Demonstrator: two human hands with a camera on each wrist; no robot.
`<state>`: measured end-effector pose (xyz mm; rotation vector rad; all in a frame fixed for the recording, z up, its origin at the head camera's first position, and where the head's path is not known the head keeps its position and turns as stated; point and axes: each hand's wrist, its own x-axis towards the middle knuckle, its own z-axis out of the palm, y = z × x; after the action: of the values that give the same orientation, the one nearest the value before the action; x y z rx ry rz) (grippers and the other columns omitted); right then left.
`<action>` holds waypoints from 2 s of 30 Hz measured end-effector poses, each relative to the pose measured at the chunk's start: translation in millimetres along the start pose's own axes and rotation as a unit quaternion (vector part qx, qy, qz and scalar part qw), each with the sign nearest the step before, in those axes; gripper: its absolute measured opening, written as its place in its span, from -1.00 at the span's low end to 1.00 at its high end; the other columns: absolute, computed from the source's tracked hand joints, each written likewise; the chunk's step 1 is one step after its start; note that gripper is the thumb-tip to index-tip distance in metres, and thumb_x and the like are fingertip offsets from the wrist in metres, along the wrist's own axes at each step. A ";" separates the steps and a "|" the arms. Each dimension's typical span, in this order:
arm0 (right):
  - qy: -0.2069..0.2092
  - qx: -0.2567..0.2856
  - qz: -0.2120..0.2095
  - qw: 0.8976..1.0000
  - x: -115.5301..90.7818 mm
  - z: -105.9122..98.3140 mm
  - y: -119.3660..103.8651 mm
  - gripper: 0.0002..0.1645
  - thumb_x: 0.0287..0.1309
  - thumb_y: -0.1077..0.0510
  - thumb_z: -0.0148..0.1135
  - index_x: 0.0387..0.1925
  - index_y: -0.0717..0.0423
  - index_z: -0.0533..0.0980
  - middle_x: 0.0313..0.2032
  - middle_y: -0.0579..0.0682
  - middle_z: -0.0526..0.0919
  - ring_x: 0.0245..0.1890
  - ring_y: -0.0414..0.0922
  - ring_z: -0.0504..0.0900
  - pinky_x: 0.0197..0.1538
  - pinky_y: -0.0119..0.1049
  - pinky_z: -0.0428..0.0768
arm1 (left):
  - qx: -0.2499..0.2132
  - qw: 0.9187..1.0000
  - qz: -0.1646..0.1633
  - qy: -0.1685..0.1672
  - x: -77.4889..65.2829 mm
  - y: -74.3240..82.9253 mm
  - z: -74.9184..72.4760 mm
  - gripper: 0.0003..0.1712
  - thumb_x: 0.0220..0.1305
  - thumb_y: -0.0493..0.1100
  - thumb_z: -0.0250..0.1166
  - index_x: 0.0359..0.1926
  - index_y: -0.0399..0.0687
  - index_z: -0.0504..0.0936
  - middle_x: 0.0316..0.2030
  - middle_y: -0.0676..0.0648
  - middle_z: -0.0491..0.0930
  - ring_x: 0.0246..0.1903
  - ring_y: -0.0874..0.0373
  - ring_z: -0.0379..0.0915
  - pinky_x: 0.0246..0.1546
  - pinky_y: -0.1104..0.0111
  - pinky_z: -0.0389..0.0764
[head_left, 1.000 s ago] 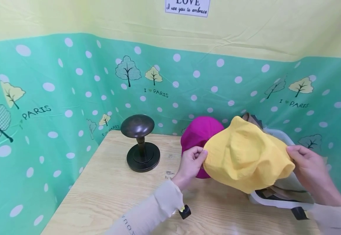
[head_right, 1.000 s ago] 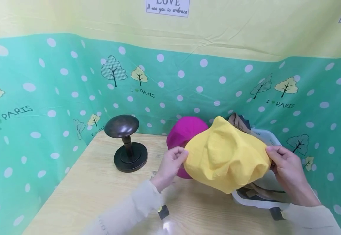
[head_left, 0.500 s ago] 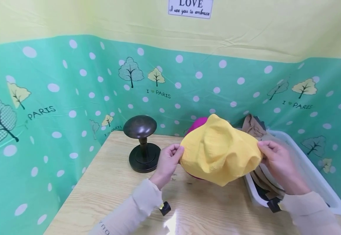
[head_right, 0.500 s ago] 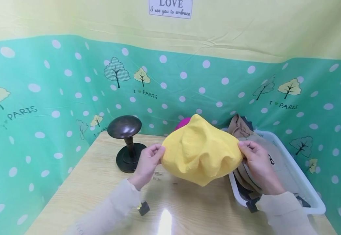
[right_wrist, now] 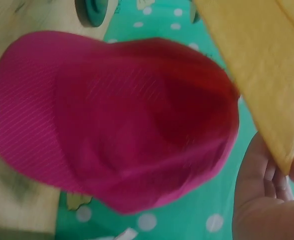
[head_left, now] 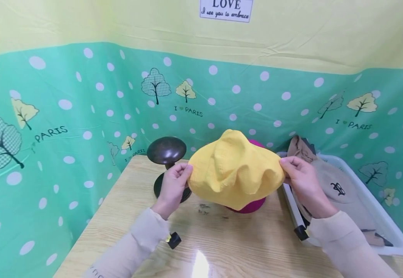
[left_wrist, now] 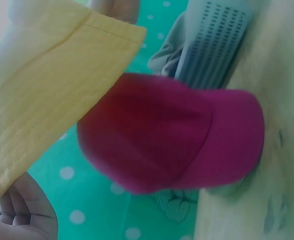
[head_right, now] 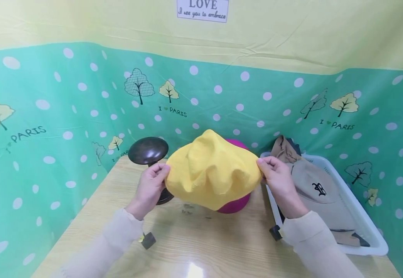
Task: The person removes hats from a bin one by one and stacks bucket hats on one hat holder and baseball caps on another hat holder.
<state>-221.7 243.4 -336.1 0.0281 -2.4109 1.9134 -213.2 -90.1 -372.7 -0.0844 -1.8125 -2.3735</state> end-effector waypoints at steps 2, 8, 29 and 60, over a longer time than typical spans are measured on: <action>0.002 -0.018 -0.009 1.000 3.2 7.7 -4.6 -0.48 0.31 -0.20 0.04 -0.04 0.17 0.41 -0.19 -0.01 0.62 -0.31 -0.14 0.61 -0.22 -0.33 0.64 | 0.000 1.000 0.002 0.009 0.5 5.7 -8.4 -0.87 0.33 -0.24 0.21 -0.31 -0.24 0.57 -0.53 -0.01 0.58 -0.56 0.23 0.48 -0.51 0.43 0.55; -0.001 -0.029 -0.035 0.999 7.9 29.9 -21.4 -0.51 0.35 -0.08 0.06 -0.05 0.31 0.42 -0.35 -0.01 0.66 -0.43 -0.16 0.61 -0.31 -0.29 0.65 | 0.038 0.999 0.006 0.026 4.2 18.7 -33.4 -0.82 0.33 -0.14 0.23 -0.30 -0.20 0.56 -0.54 -0.01 0.55 -0.54 0.22 0.46 -0.48 0.43 0.54; -0.040 0.039 -0.019 0.998 40.2 146.8 -54.7 -0.69 0.40 0.09 0.01 -0.17 0.33 0.45 -0.37 0.19 0.61 -0.57 -0.08 0.61 -0.33 0.00 0.66 | 0.145 0.976 0.024 0.159 38.1 49.9 -107.7 -0.83 0.33 -0.03 0.22 -0.32 0.00 0.60 -0.56 0.12 0.58 -0.59 0.31 0.47 -0.53 0.50 0.53; -0.017 0.080 0.116 0.990 88.1 247.0 22.4 -0.74 0.33 0.19 -0.01 -0.10 0.30 0.49 -0.23 0.11 0.51 -0.47 -0.11 0.55 -0.36 -0.18 0.66 | 0.214 0.955 -0.121 0.164 84.1 -18.7 -174.8 -0.65 0.46 0.01 -0.02 -0.32 -0.17 0.47 -0.63 0.06 0.38 -0.70 0.28 0.32 -0.66 0.41 0.43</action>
<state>-320.2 10.3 -408.3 -0.2220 -2.3660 2.2185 -290.6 -261.0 -425.6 0.5747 -2.2045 -1.9149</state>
